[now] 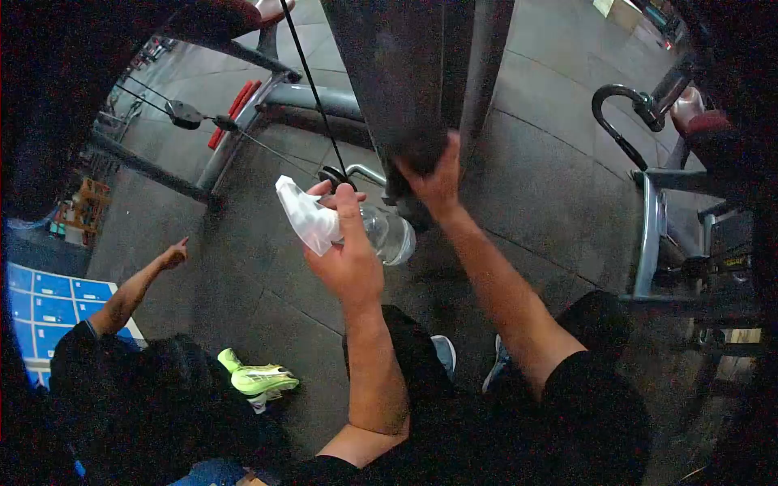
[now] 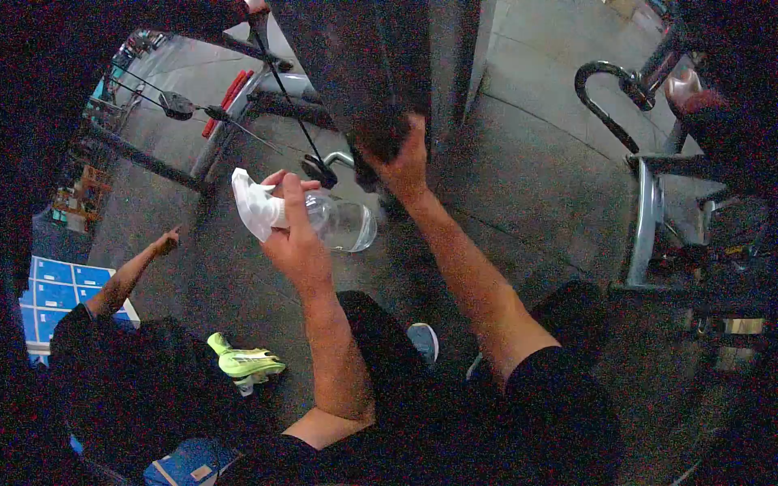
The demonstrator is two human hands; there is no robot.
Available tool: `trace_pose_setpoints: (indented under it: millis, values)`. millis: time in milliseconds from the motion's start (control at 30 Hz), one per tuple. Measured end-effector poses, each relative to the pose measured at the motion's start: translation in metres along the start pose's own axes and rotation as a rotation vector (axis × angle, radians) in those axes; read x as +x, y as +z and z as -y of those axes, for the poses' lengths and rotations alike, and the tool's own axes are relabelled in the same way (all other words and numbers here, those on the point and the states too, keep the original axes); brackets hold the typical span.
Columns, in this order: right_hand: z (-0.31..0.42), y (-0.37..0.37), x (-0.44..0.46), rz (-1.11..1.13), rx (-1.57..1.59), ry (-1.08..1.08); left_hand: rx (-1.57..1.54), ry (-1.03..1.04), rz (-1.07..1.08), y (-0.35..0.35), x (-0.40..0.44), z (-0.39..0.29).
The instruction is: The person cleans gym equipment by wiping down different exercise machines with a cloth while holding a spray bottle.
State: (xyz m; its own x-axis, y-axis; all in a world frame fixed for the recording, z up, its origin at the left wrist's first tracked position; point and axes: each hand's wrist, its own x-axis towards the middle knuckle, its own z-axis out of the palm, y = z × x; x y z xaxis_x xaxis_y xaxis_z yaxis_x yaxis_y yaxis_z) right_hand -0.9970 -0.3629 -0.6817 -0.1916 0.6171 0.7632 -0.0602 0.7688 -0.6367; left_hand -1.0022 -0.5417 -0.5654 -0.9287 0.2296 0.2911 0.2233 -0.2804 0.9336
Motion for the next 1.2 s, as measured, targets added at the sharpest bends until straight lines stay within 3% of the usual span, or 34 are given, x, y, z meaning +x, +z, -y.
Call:
trace_pose_setpoints:
  millis: [67, 233, 300, 367, 400, 467, 500, 567, 600, 700, 767, 867, 933, 1000, 1067, 1100, 1167, 1200]
  values:
    - [-0.050, -0.001, -0.071, 0.121, -0.033, 0.195, 0.047, -0.003, 0.006, 0.000, -0.003, -0.005]
    - [-0.042, -0.018, -0.081, 0.306, 0.087, 0.410, 0.032, 0.019, -0.010, -0.004, -0.007, -0.015]
    - [-0.030, -0.009, -0.045, 0.205, 0.050, 0.233, 0.021, 0.010, -0.013, -0.007, -0.008, -0.017]
    - [0.037, -0.002, 0.025, -0.007, -0.159, 0.085, 0.013, -0.022, -0.030, -0.010, -0.008, -0.017]
    - [0.063, -0.010, 0.068, -0.018, -0.073, -0.029, 0.017, -0.007, -0.038, -0.010, -0.008, -0.019]
    - [0.079, -0.020, 0.156, 0.168, -0.180, -0.415, 0.000, 0.029, -0.054, -0.005, -0.009, -0.018]
    - [0.109, -0.027, 0.179, 0.177, -0.185, -0.388, 0.018, 0.008, -0.047, -0.007, -0.013, -0.014]
    - [0.161, -0.019, 0.217, -0.315, -0.123, -0.489, -0.018, -0.014, -0.004, -0.008, -0.008, -0.008]
    - [0.152, -0.016, 0.214, -0.318, -0.125, -0.488, 0.089, 0.004, -0.008, -0.008, -0.008, -0.005]
    - [0.094, -0.001, 0.157, -0.205, 0.053, -0.517, 0.077, 0.028, -0.019, -0.007, -0.003, 0.001]
    - [0.045, 0.006, 0.084, -0.211, -0.070, -0.246, 0.127, 0.014, -0.013, -0.005, -0.001, 0.001]
    - [-0.030, 0.014, -0.028, -0.167, -0.141, -0.159, 0.143, 0.021, 0.001, -0.002, 0.001, 0.008]
    - [-0.091, 0.008, -0.105, 0.084, -0.124, 0.077, 0.153, -0.018, 0.021, 0.005, 0.000, 0.010]
    - [-0.105, -0.015, -0.145, 0.379, -0.124, 0.382, 0.158, -0.008, 0.039, 0.013, -0.005, 0.007]
    - [-0.140, -0.022, -0.193, 0.603, -0.305, 0.544, 0.157, -0.008, 0.065, 0.015, -0.006, 0.008]
    - [-0.159, -0.024, -0.213, 0.601, -0.300, 0.561, 0.152, -0.006, 0.080, 0.014, -0.006, 0.009]
    - [-0.190, -0.022, -0.237, 0.623, -0.532, 0.317, 0.179, 0.014, 0.095, 0.004, -0.003, 0.013]
    - [-0.187, -0.022, -0.234, 0.623, -0.529, 0.324, 0.196, 0.036, 0.101, 0.001, 0.000, 0.014]
